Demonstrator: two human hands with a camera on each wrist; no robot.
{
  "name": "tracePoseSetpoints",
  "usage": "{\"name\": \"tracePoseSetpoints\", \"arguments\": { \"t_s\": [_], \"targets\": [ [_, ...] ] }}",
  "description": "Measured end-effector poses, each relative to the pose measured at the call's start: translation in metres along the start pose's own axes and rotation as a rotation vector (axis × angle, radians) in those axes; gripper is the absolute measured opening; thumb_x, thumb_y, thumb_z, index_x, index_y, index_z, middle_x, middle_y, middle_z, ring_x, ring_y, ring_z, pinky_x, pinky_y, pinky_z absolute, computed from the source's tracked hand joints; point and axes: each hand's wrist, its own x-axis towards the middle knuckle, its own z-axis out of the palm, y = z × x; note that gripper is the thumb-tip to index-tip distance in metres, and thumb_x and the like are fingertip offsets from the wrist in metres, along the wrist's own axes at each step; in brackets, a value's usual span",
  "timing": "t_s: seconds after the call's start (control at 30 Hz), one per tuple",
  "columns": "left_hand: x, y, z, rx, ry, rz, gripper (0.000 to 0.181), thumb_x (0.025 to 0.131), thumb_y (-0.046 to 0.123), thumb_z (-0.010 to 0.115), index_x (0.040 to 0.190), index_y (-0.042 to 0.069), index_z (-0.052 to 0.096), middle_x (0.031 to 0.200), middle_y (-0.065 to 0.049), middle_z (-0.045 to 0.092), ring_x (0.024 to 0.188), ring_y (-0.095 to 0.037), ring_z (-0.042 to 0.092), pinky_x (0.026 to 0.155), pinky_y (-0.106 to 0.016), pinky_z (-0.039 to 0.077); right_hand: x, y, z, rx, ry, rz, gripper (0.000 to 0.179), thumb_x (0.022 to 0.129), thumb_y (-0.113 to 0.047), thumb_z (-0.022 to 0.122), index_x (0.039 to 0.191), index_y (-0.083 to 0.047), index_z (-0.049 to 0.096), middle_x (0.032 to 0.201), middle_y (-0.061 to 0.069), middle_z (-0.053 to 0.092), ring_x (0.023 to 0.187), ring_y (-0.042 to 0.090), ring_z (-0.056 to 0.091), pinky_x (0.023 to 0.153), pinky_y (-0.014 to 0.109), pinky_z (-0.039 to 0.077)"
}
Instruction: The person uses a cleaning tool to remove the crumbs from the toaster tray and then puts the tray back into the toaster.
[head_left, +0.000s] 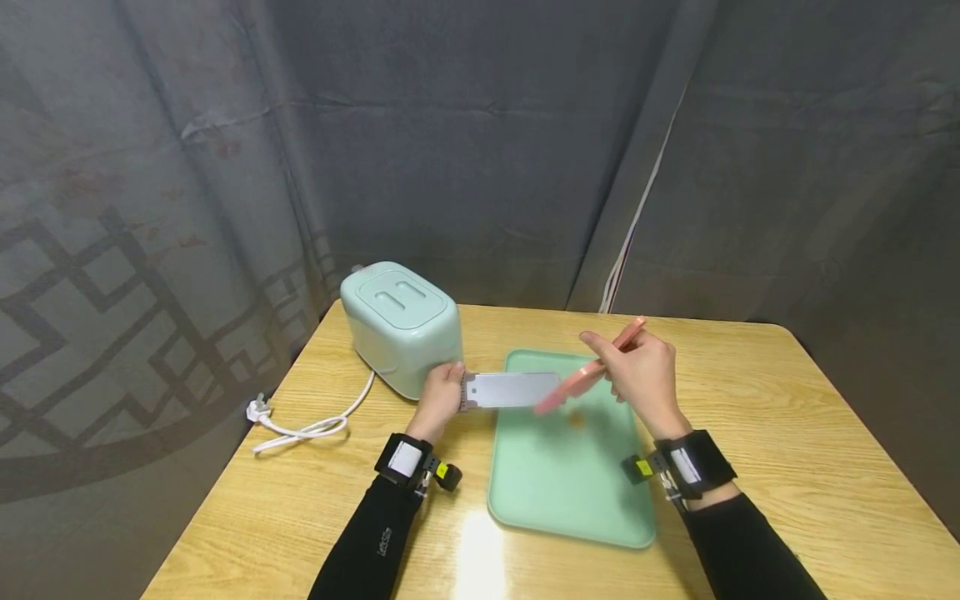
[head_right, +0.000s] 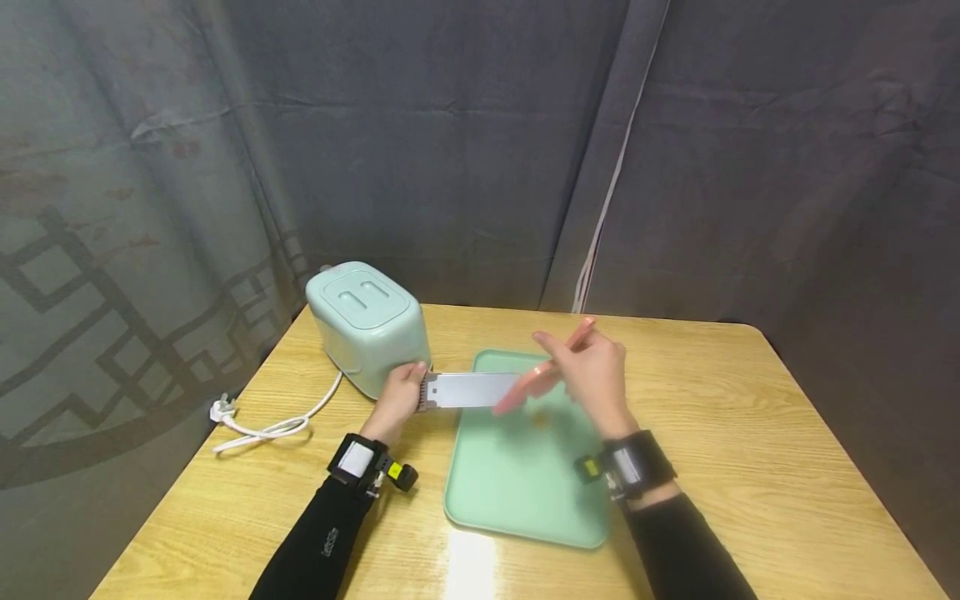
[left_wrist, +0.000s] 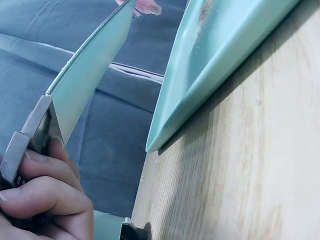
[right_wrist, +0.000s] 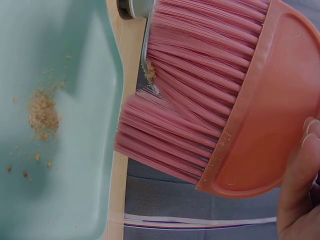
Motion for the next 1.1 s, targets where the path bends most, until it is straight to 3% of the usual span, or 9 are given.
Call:
{"name": "tracePoseSetpoints", "arguments": {
  "t_s": [0.2,0.47,0.67,0.77,0.87,1.1],
  "targets": [
    [0.0,0.0,0.002,0.007,0.0,-0.004,0.042,0.111,0.026,0.038,0.128,-0.006,0.06,0.114,-0.015,0.062,0.103,-0.026,0.056,0.091,-0.041,0.047,-0.002,-0.001,-0.002,0.029,0.022,0.004,0.057,0.083,-0.059,0.077,0.076,-0.005,0.06,0.057,0.011,0.062,0.034,0.02,0.053,0.031,0.03,0.042],
    [0.0,0.0,0.004,0.051,0.034,0.029,0.038,0.111,0.023,0.041,0.121,-0.006,0.064,0.109,-0.016,0.064,0.097,-0.025,0.059,0.083,-0.037,0.049,-0.004,-0.003,-0.006,0.062,0.063,-0.007,0.052,0.084,-0.054,0.079,0.076,-0.005,0.063,0.057,0.012,0.062,0.035,0.02,0.054,0.031,0.029,0.042],
    [0.001,-0.002,0.004,0.041,0.034,0.027,0.038,0.11,0.023,0.041,0.12,-0.005,0.064,0.109,-0.015,0.065,0.096,-0.024,0.059,0.082,-0.037,0.05,0.0,-0.007,-0.008,0.163,0.101,-0.067,0.044,0.088,-0.039,0.08,0.073,-0.003,0.062,0.052,0.006,0.058,0.032,0.019,0.051,0.032,0.028,0.043],
    [0.001,0.0,0.004,0.039,0.026,0.03,0.038,0.11,0.023,0.042,0.12,-0.005,0.064,0.109,-0.016,0.065,0.097,-0.025,0.059,0.084,-0.039,0.049,0.006,-0.012,-0.007,0.242,0.057,-0.091,0.036,0.093,-0.027,0.077,0.077,0.001,0.061,0.051,0.009,0.057,0.033,0.018,0.051,0.033,0.027,0.043],
    [0.0,0.0,0.005,0.042,0.019,0.037,0.037,0.11,0.024,0.042,0.119,-0.004,0.065,0.108,-0.015,0.065,0.097,-0.025,0.059,0.086,-0.04,0.049,0.011,-0.018,-0.002,0.286,-0.038,-0.106,0.028,0.097,-0.019,0.071,0.085,0.005,0.063,0.054,0.011,0.059,0.034,0.018,0.053,0.034,0.029,0.045],
    [-0.002,-0.001,0.009,0.036,-0.013,0.045,0.037,0.11,0.024,0.041,0.114,-0.004,0.066,0.1,-0.014,0.065,0.09,-0.023,0.06,0.081,-0.037,0.05,0.015,-0.025,0.028,0.267,-0.184,-0.064,0.039,0.097,-0.034,0.07,0.084,0.001,0.062,0.058,0.003,0.056,0.039,0.014,0.053,0.037,0.03,0.046]
  ]
}}
